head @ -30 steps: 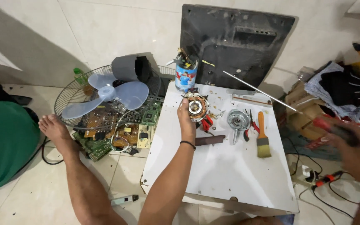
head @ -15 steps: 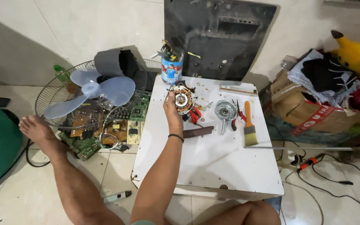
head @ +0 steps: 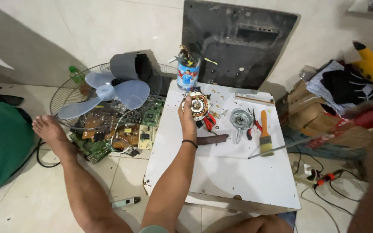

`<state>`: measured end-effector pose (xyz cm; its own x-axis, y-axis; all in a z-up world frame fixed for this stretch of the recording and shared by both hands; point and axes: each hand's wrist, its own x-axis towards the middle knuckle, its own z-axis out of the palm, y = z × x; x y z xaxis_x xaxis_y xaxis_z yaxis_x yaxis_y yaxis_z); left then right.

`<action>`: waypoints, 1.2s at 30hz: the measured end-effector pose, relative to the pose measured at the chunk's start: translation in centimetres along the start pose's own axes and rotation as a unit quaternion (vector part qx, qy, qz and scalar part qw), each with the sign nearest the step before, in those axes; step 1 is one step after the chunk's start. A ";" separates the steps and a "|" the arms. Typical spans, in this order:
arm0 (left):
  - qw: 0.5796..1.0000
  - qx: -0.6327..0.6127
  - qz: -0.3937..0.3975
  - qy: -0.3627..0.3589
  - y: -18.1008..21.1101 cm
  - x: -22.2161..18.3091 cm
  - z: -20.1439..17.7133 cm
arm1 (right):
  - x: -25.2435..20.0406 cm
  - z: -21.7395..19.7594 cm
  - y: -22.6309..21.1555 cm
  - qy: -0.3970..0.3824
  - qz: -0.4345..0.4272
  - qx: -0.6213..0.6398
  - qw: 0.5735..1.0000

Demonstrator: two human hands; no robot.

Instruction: Disassembling and inspecting an electric motor, cleaning components with a brush and using tools like a screwdriver and pliers.

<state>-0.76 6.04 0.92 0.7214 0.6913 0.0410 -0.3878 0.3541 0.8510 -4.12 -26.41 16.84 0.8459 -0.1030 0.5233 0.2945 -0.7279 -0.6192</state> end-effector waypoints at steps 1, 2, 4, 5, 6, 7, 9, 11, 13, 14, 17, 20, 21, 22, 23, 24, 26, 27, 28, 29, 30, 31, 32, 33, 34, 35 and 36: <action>1.000 -0.001 0.004 0.004 0.1 0.1 0.0 | -0.6 1.2 0.2 -0.002 -0.004 0.003 1.000; 1.000 -0.015 -0.003 -0.003 0.2 0.1 -0.1 | -1.2 2.3 0.4 0.010 -0.037 -0.002 0.999; 1.000 -0.030 -0.007 -0.007 0.5 0.1 -0.2 | -2.5 5.4 0.8 0.020 -0.073 -0.005 0.997; 1.000 -0.022 -0.017 0.003 0.8 0.0 -0.2 | -3.1 7.3 1.0 -0.069 -0.086 0.082 0.990; 0.999 -0.014 -0.027 0.013 1.0 -0.1 -0.2 | -3.8 9.1 1.2 -0.158 -0.099 0.166 0.968; 0.999 -0.016 -0.024 0.014 0.9 -0.1 -0.3 | -4.4 9.9 0.9 -0.158 -0.103 0.167 0.968; 1.000 -0.006 -0.016 0.024 0.8 0.0 -0.4 | -5.5 11.5 0.2 -0.152 -0.078 0.344 0.923; 0.999 -0.002 -0.026 0.035 1.6 -0.4 -0.1 | -5.3 9.9 -2.2 -0.144 -0.077 0.308 0.937; 0.998 0.004 -0.039 0.041 1.9 -0.6 0.1 | -5.6 8.5 -4.0 -0.132 -0.071 0.270 0.951; 0.998 0.000 -0.036 0.050 1.8 -0.6 0.1 | -5.8 8.1 -4.6 -0.158 -0.087 0.248 0.952; 0.998 -0.012 -0.017 0.067 1.2 -0.3 0.0 | -6.7 10.1 -2.4 -0.215 -0.143 0.098 0.961; 0.997 -0.038 0.011 0.070 0.8 -0.1 -0.1 | -7.9 11.5 -2.4 -0.267 -0.134 -0.091 0.950; 0.996 -0.056 0.022 0.064 0.7 -0.1 -0.1 | -8.5 11.6 -3.0 -0.291 -0.085 -0.151 0.941; 0.996 -0.056 0.021 0.062 0.5 0.0 0.1 | -9.0 11.6 -3.0 -0.290 -0.083 -0.151 0.941; 0.996 -0.062 0.024 0.066 0.3 0.0 0.1 | -9.5 11.6 -3.2 -0.207 -0.113 -0.095 0.967; 0.995 -0.069 0.027 0.070 0.2 -0.1 0.1 | -10.0 11.6 -3.3 -0.121 -0.141 -0.037 0.982; 0.996 -0.057 0.013 0.074 0.5 -0.3 0.1 | -9.1 14.0 -0.3 -0.163 -0.181 -0.057 0.968; 0.996 -0.045 -0.002 0.074 0.6 -0.5 0.4 | -8.7 15.1 1.3 -0.200 -0.217 -0.078 0.952; 0.996 -0.044 -0.005 0.072 0.1 -0.5 0.4 | -8.4 14.2 -0.2 -0.200 -0.214 -0.080 0.953; 0.997 -0.022 0.002 0.079 -0.1 -0.2 0.3 | -8.0 13.7 -1.8 -0.244 -0.162 -0.127 0.948; 0.996 0.001 0.009 0.086 -0.3 0.1 0.2 | -7.6 13.1 -3.5 -0.285 -0.108 -0.173 0.936; 0.996 0.000 0.008 0.088 0.3 -0.3 0.3 | -7.9 12.6 -3.9 -0.287 -0.110 -0.173 0.936; 0.996 -0.013 -0.002 0.085 1.0 -0.7 0.4 | -8.3 12.1 -4.3 -0.179 -0.159 -0.096 0.966; 0.996 -0.024 -0.012 0.081 1.7 -1.0 0.5 | -8.7 11.6 -4.8 -0.065 -0.203 -0.015 0.977; 0.996 -0.023 -0.012 0.082 1.1 -0.5 0.4 | -8.0 12.9 -3.4 -0.067 -0.203 -0.015 0.977; 0.994 -0.077 -0.007 0.072 0.4 -0.1 0.4 | -7.6 14.0 -1.8 -0.194 -0.196 -0.102 0.956; 0.989 -0.131 -0.003 0.063 -0.4 0.2 0.5 | -7.1 15.1 -0.2 -0.318 -0.183 -0.185 0.912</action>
<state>-0.20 5.77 0.86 0.6530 0.7561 -0.0438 -0.5308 0.4982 0.6856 -3.45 -15.25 4.40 0.8425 0.5210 0.1371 0.5381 -0.8258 -0.1688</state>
